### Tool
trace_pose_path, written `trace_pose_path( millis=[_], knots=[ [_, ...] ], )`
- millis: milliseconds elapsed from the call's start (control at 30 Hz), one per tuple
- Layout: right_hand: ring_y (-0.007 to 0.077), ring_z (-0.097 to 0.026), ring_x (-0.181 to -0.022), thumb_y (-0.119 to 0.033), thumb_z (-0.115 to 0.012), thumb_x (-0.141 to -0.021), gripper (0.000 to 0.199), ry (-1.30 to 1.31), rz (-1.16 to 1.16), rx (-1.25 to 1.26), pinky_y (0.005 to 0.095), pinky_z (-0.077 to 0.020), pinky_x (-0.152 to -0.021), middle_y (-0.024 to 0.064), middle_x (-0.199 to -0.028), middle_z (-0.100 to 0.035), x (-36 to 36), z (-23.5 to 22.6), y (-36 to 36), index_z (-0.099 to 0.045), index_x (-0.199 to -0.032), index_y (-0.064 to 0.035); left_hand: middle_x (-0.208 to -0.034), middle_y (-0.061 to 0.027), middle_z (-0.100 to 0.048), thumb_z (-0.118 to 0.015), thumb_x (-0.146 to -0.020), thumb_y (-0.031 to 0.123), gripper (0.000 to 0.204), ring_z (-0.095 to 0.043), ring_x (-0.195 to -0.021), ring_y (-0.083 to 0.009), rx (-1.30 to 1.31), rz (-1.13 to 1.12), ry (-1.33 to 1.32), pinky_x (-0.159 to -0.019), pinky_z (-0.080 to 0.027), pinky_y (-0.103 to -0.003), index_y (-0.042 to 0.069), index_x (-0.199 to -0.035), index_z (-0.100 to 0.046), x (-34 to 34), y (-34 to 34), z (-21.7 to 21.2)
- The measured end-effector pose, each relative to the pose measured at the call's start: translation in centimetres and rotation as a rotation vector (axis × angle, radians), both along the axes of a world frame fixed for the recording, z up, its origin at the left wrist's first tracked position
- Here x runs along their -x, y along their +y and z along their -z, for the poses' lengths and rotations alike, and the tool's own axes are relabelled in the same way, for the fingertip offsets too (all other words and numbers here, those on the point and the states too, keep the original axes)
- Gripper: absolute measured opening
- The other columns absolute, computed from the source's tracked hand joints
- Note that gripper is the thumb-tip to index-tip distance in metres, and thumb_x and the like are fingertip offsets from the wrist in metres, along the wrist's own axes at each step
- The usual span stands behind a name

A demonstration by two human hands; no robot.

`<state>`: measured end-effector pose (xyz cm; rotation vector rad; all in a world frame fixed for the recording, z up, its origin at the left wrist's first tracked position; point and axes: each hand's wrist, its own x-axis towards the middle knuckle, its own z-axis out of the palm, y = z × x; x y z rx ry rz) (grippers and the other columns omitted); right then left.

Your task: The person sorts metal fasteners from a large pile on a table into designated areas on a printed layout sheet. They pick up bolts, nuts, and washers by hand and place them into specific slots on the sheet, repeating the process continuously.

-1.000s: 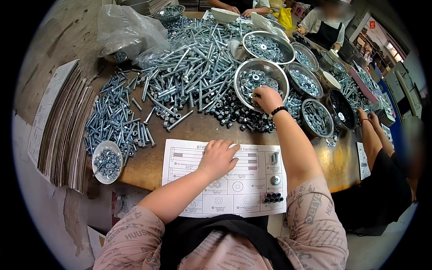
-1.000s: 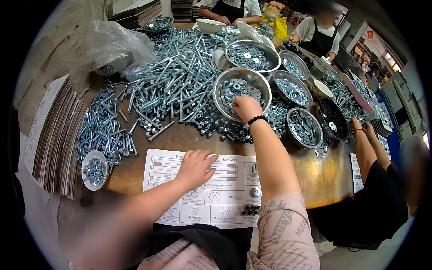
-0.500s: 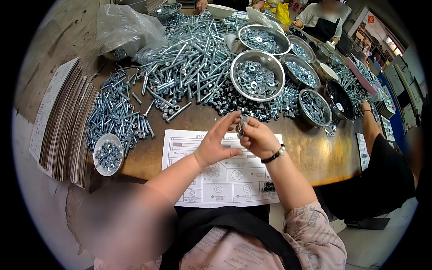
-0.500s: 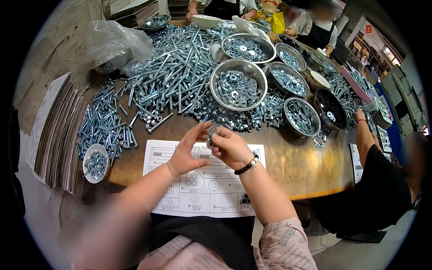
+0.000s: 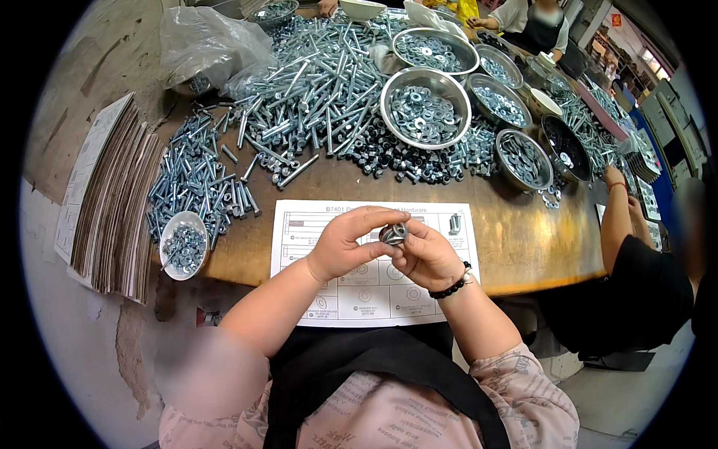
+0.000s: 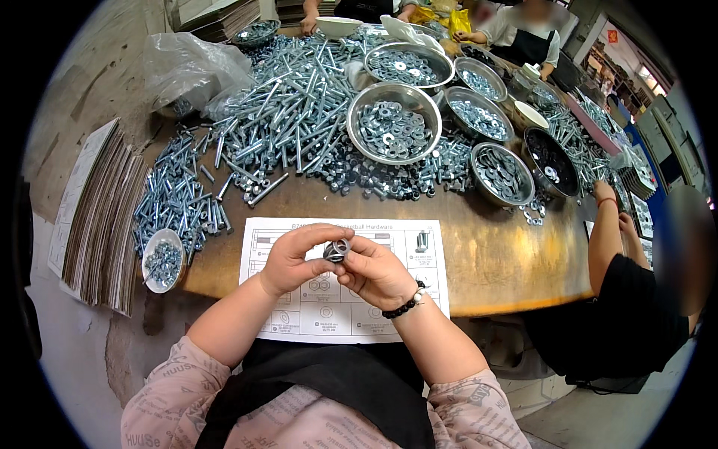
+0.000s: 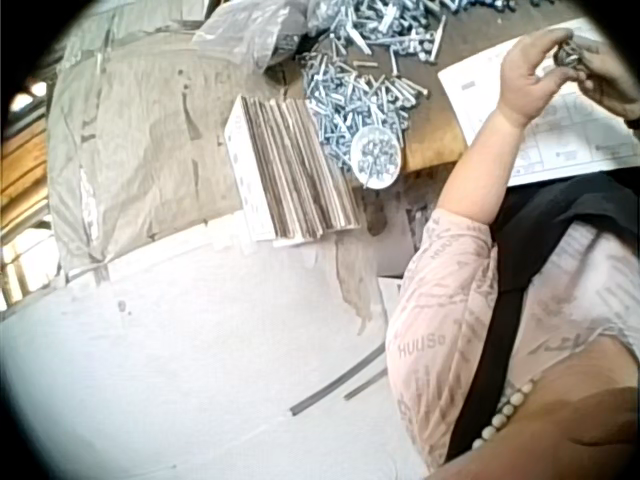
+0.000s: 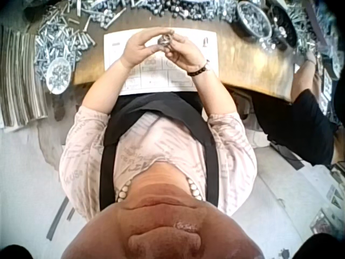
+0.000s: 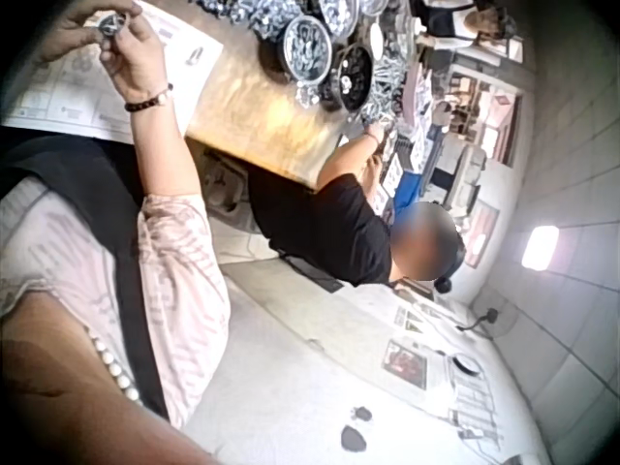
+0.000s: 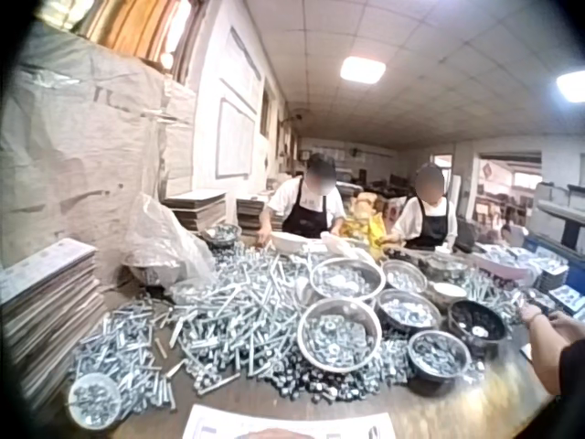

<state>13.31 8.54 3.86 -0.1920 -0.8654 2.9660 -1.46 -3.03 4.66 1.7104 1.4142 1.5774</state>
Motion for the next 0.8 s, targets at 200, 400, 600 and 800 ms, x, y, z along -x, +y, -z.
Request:
trace_pose_path(
  millis=[200, 400, 600, 800],
  knots=[
    [0.0111, -0.059, -0.083, -0.015, -0.055, -0.088, 0.024, -0.107, 0.155, -0.03, 0.0236, -0.0494, -0.078, 0.0038, -0.094, -0.059, -0.3, 0.4, -1.2, -0.054, -0.108, -0.0014, -0.103, -0.0097, -0.062, -0.067, -0.071, 0.003, 0.034, -0.059, -0.093, -0.0217, -0.021, -0.161, 0.173, -0.078, -0.047, -0.031, 0.003, -0.105, -0.062, -0.3, -0.5, 0.0],
    [0.0136, -0.056, -0.093, -0.012, -0.049, -0.091, 0.026, -0.249, 0.271, 0.015, 0.0278, -0.0472, -0.086, 0.0062, -0.102, -0.057, -0.5, 1.4, -2.3, -0.05, -0.113, 0.001, -0.089, -0.0082, -0.059, -0.066, -0.072, 0.005, 0.023, -0.058, -0.082, -0.022, 0.17, -0.258, 0.277, -0.071, -0.048, -0.029, 0.004, -0.095, -0.064, -1.2, -0.1, 0.2],
    [0.0169, -0.05, -0.105, -0.014, -0.041, -0.092, 0.028, -0.232, 0.27, 0.138, 0.0323, -0.0399, -0.094, 0.0082, -0.11, -0.052, -0.6, 2.4, -2.6, -0.046, -0.116, 0.0007, -0.087, -0.0087, -0.056, -0.066, -0.071, 0.007, 0.019, -0.056, -0.081, -0.0241, 0.293, -0.266, 0.428, -0.071, -0.047, -0.031, 0.005, -0.089, -0.061, -1.3, -0.1, 1.3],
    [0.0199, -0.041, -0.115, -0.026, -0.036, -0.095, 0.042, -0.224, 0.288, 0.098, 0.034, -0.0303, -0.102, 0.0079, -0.126, -0.041, -0.5, 2.0, -3.4, -0.035, -0.129, -0.001, -0.092, -0.0094, -0.053, -0.063, -0.068, 0.002, 0.021, -0.055, -0.083, -0.0238, 0.301, -0.256, 0.397, -0.071, -0.048, -0.031, 0.004, -0.088, -0.058, -1.5, 0.0, 1.9]
  ],
)
